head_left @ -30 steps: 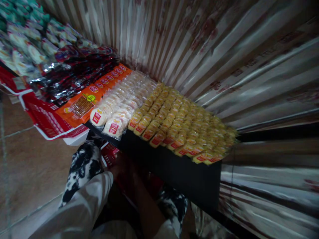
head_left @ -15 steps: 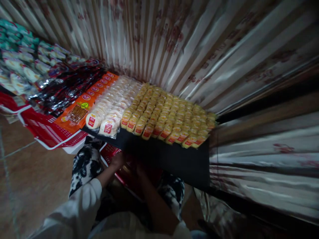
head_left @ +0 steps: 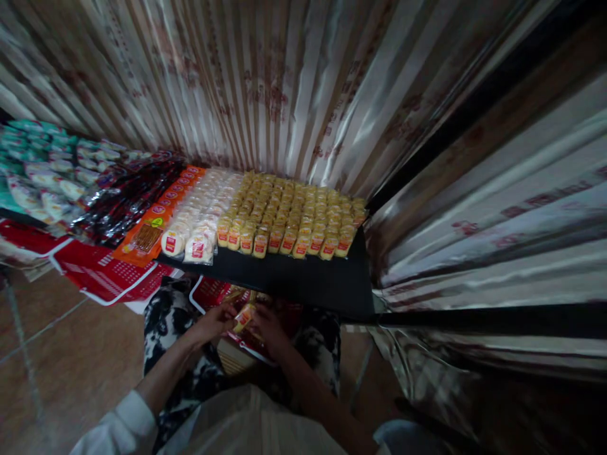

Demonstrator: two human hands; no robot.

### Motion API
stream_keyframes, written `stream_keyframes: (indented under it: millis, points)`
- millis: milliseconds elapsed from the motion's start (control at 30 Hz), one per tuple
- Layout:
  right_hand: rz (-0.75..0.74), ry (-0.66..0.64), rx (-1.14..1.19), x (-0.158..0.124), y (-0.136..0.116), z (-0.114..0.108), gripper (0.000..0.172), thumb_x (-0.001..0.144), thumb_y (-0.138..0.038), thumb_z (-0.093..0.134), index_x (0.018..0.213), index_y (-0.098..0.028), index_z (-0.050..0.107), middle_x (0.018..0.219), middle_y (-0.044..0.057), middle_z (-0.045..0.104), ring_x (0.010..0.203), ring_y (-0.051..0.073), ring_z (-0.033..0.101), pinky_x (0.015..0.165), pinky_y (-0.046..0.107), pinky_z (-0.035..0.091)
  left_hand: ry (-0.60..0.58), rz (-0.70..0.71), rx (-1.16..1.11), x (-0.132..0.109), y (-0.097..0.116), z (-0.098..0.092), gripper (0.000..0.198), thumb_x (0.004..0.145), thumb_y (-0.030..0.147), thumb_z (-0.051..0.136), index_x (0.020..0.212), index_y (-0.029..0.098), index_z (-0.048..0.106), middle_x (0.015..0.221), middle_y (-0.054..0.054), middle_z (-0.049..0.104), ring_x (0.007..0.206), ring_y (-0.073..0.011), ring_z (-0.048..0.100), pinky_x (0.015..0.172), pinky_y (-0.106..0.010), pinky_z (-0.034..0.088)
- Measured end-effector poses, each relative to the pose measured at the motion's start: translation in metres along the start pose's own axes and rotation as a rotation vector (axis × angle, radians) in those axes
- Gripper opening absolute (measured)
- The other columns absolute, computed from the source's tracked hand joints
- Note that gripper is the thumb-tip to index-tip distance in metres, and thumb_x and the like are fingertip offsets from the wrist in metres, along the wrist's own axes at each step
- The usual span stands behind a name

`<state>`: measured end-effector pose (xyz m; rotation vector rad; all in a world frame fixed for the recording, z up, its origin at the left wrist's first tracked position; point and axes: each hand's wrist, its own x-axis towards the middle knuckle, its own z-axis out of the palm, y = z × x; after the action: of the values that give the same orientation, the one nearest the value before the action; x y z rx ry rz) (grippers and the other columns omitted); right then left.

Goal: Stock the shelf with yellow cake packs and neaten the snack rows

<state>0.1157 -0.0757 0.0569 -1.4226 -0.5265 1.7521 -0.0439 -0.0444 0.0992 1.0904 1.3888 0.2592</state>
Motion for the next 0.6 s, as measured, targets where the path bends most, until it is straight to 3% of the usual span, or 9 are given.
stream_keyframes:
  millis: [133, 267, 433, 600]
  points:
    - [-0.152, -0.077, -0.139, -0.013, -0.014, -0.008, 0.031, 0.066, -0.039, 0.066, 0.091, -0.021, 0.067, 0.082, 0.002, 0.069, 0.072, 0.019, 0.063, 0.060, 0.028, 0.049, -0.043, 0.100, 0.057, -0.008, 0.015, 0.001, 0.028, 0.060, 0.038, 0.066, 0.073, 0.018, 0.052, 0.067, 0.003, 0.054, 0.063, -0.0121, 0.051, 0.060, -0.024, 0.041]
    - [-0.353, -0.084, -0.339, -0.018, -0.033, -0.021, 0.027, 0.073, -0.032, 0.057, 0.096, -0.021, 0.066, 0.087, 0.003, 0.069, 0.078, 0.020, 0.063, 0.065, 0.029, 0.050, -0.039, 0.277, 0.219, -0.009, 0.042, 0.012, 0.028, 0.063, 0.036, 0.062, 0.083, 0.019, 0.053, 0.072, 0.003, 0.057, 0.067, -0.0134, 0.053, 0.064, -0.024, 0.040]
    - [-0.502, 0.043, -0.359, -0.030, -0.066, -0.041, 0.033, 0.076, -0.030, 0.054, 0.108, -0.022, 0.060, 0.086, 0.003, 0.068, 0.083, 0.020, 0.065, 0.077, 0.032, 0.050, -0.007, 0.393, 0.227, 0.000, 0.078, 0.034, 0.041, 0.068, 0.040, 0.059, 0.102, 0.019, 0.051, 0.078, 0.002, 0.056, 0.070, -0.0141, 0.054, 0.064, -0.024, 0.042]
    - [-0.587, 0.215, -0.269, -0.043, -0.090, -0.062, 0.040, 0.075, -0.031, 0.057, 0.114, -0.023, 0.056, 0.098, 0.005, 0.067, 0.089, 0.020, 0.064, 0.082, 0.033, 0.050, 0.024, 0.492, 0.191, 0.014, 0.113, 0.060, 0.041, 0.070, 0.041, 0.058, 0.105, 0.021, 0.051, 0.081, 0.002, 0.058, 0.068, -0.0133, 0.055, 0.064, -0.024, 0.044]
